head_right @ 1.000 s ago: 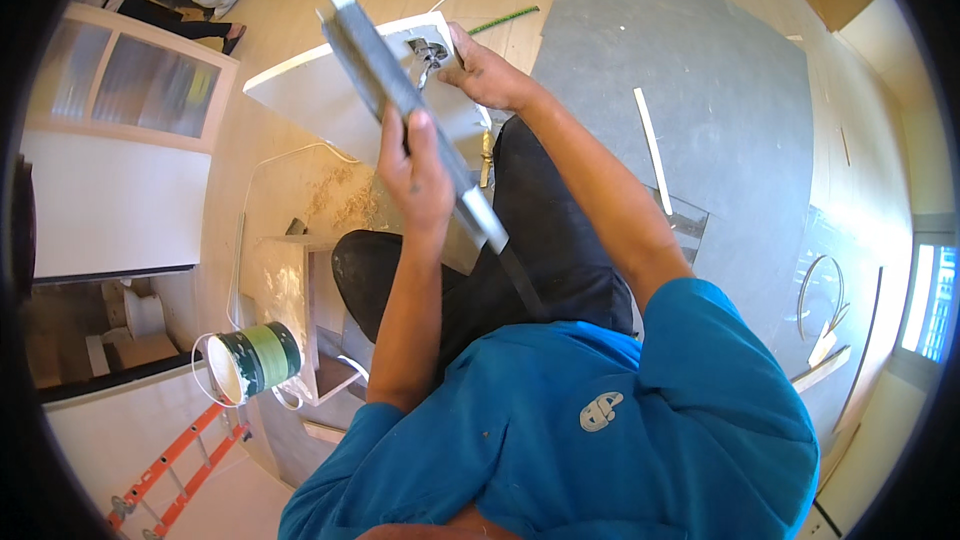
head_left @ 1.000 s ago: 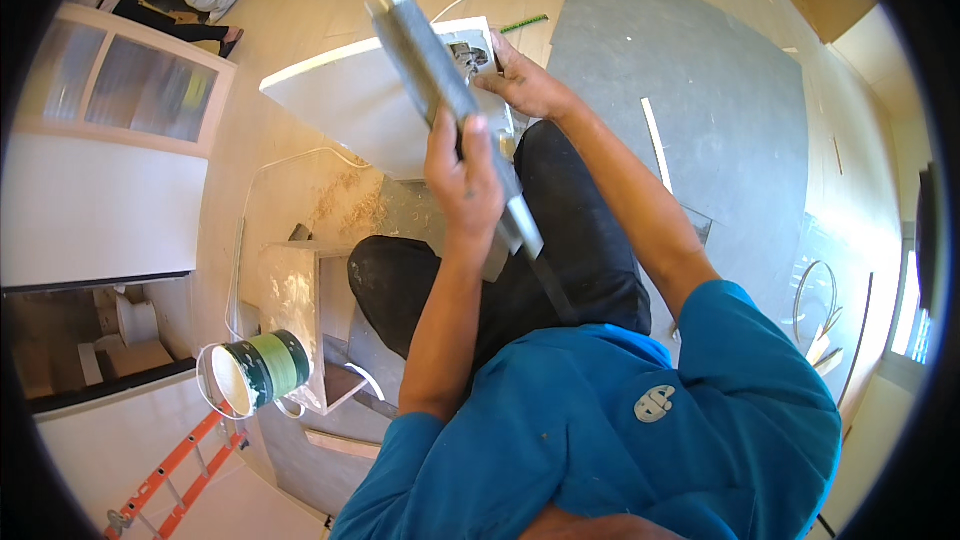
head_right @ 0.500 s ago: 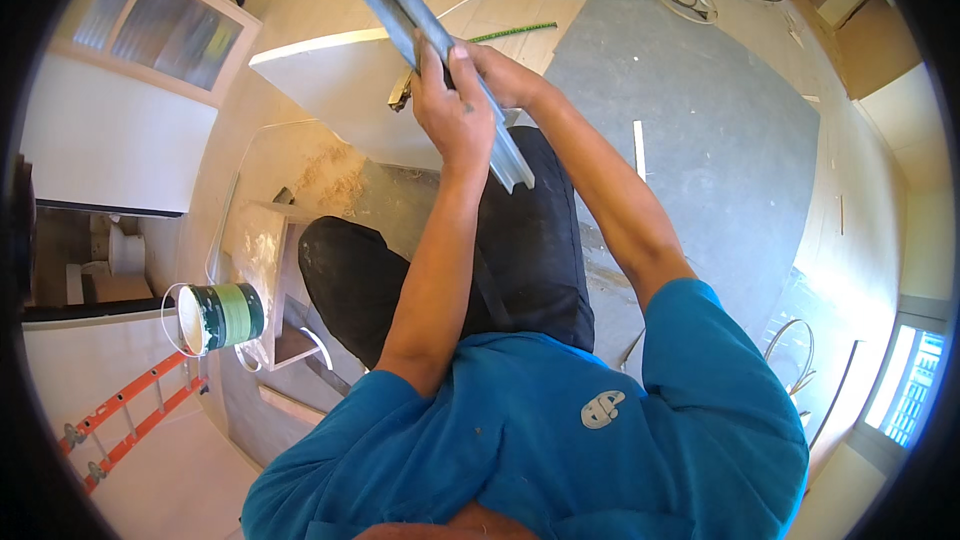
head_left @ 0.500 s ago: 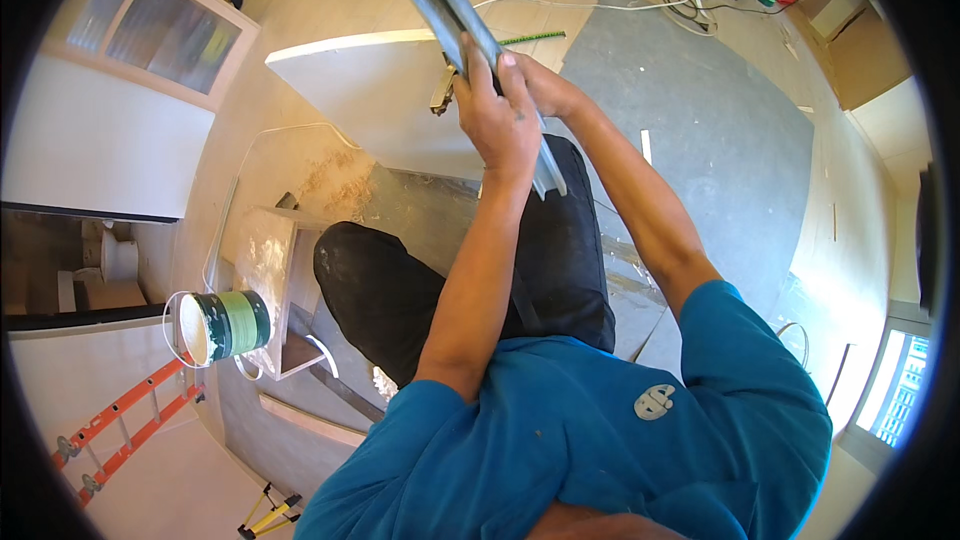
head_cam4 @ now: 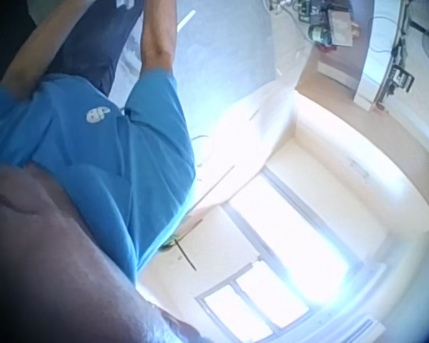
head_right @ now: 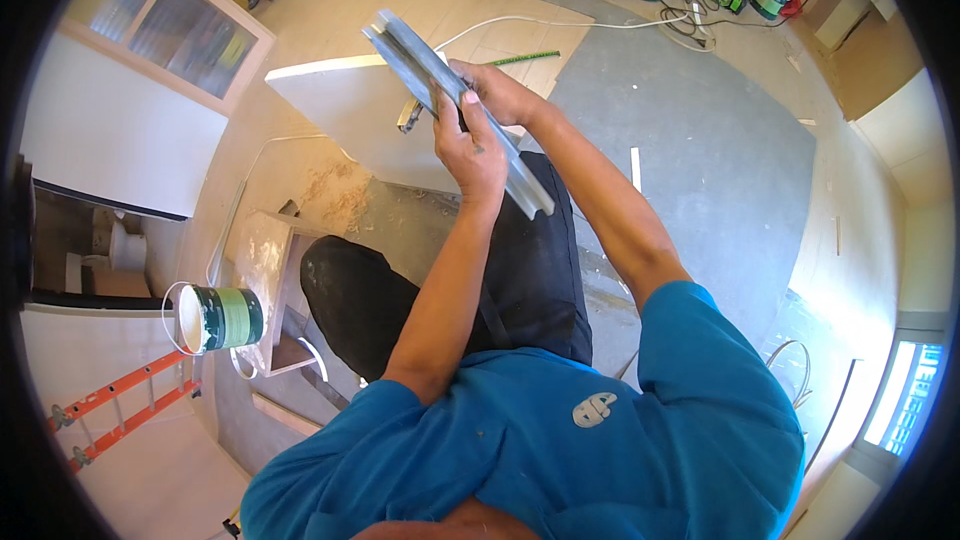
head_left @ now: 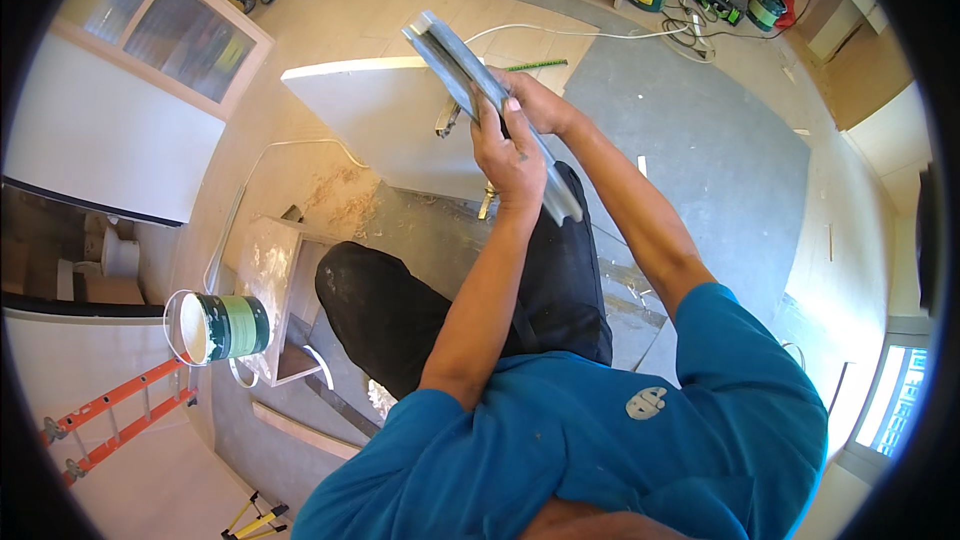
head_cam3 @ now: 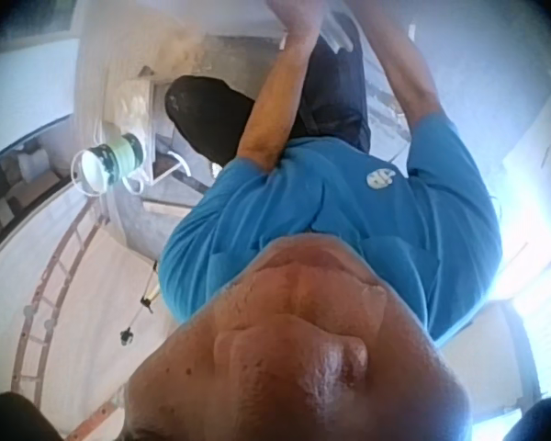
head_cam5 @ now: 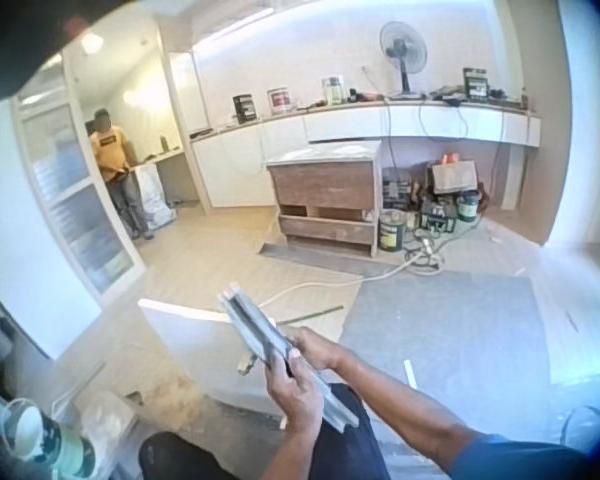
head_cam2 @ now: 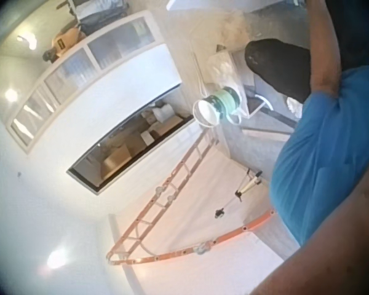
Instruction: The person kneels on the floor and attaches a metal hinge to a white cabinet door using a screwdriver. They then apply a white trim strip to the door edge and wipe the surface with a cloth.
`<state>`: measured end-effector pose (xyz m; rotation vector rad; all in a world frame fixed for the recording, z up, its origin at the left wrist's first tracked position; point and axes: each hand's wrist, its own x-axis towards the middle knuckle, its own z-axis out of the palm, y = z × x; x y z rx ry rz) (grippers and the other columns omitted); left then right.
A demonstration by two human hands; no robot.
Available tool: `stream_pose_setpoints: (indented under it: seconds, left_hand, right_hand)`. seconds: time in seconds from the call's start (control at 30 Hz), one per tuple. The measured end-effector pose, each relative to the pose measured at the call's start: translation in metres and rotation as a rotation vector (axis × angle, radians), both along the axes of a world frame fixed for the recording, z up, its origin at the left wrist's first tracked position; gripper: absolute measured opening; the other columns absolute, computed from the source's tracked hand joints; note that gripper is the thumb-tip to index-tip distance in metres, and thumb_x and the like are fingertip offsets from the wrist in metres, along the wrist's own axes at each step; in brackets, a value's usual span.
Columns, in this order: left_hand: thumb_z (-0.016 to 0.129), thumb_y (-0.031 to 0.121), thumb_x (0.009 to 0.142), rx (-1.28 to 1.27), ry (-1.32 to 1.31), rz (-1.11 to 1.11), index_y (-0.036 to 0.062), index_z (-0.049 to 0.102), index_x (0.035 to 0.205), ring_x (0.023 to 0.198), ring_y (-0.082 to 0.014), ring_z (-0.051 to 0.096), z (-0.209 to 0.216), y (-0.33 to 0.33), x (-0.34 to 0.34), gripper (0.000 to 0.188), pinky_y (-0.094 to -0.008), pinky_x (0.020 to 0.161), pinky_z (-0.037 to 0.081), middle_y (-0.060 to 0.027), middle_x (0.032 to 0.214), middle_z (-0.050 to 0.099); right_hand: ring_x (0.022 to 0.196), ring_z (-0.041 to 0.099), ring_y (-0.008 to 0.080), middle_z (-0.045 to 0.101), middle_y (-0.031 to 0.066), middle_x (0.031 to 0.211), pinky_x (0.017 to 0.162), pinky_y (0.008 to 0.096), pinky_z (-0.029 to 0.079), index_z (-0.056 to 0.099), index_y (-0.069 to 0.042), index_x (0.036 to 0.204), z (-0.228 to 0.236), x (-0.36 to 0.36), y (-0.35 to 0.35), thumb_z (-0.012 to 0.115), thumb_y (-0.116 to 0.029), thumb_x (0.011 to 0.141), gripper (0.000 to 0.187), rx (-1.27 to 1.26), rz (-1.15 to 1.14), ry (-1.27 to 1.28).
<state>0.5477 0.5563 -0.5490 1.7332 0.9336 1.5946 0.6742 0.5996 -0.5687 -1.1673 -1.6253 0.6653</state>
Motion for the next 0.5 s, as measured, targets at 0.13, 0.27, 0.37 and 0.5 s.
stream_pose_setpoints:
  seconds: [0.13, 0.27, 0.37, 0.5]
  left_hand:
    - [0.057, 0.023, 0.108, 0.035, 0.009, -0.060, -0.0060, 0.054, 0.148, 0.123, -0.0421, 0.066, -0.028, -0.021, -0.010, 0.049, -0.0443, 0.105, 0.050, -0.0313, 0.135, 0.066]
    - [0.057, 0.024, 0.108, -0.026, -0.060, -0.109, -0.0056, 0.052, 0.150, 0.129, -0.0411, 0.063, 0.008, 0.011, 0.000, 0.052, -0.0433, 0.109, 0.048, -0.0303, 0.139, 0.064]
    - [0.058, 0.024, 0.107, 0.023, -0.010, 0.049, -0.0053, 0.052, 0.151, 0.126, -0.0426, 0.064, -0.008, 0.035, 0.027, 0.053, -0.0456, 0.108, 0.048, -0.0315, 0.138, 0.064]
    - [0.058, 0.023, 0.106, -0.071, 0.065, 0.000, -0.0074, 0.052, 0.149, 0.127, -0.0443, 0.064, -0.013, 0.023, 0.031, 0.053, -0.0468, 0.109, 0.049, -0.0333, 0.138, 0.063]
  right_hand:
    - [0.109, 0.067, 0.0181, 0.074, 0.0109, 0.119, 0.100, 0.0372, 0.055, 0.060, -0.007, 0.142, 0.009, 0.008, 0.005, 0.072, 0.005, 0.087, 0.058, -0.007, -0.039, 0.032]
    - [0.112, 0.067, 0.0204, 0.074, 0.0116, 0.122, 0.101, 0.0389, 0.053, 0.061, -0.006, 0.138, 0.009, 0.013, 0.006, 0.071, -0.006, 0.092, 0.047, -0.040, -0.015, 0.023]
    - [0.109, 0.068, 0.0235, 0.074, 0.0117, 0.120, 0.099, 0.0397, 0.053, 0.064, -0.007, 0.130, 0.007, 0.020, 0.012, 0.068, -0.022, 0.096, 0.038, 0.036, -0.036, -0.041]
    - [0.109, 0.067, 0.0204, 0.074, 0.0107, 0.121, 0.099, 0.0385, 0.053, 0.063, -0.008, 0.131, -0.017, 0.037, 0.020, 0.069, -0.019, 0.094, 0.039, 0.014, -0.036, -0.067]
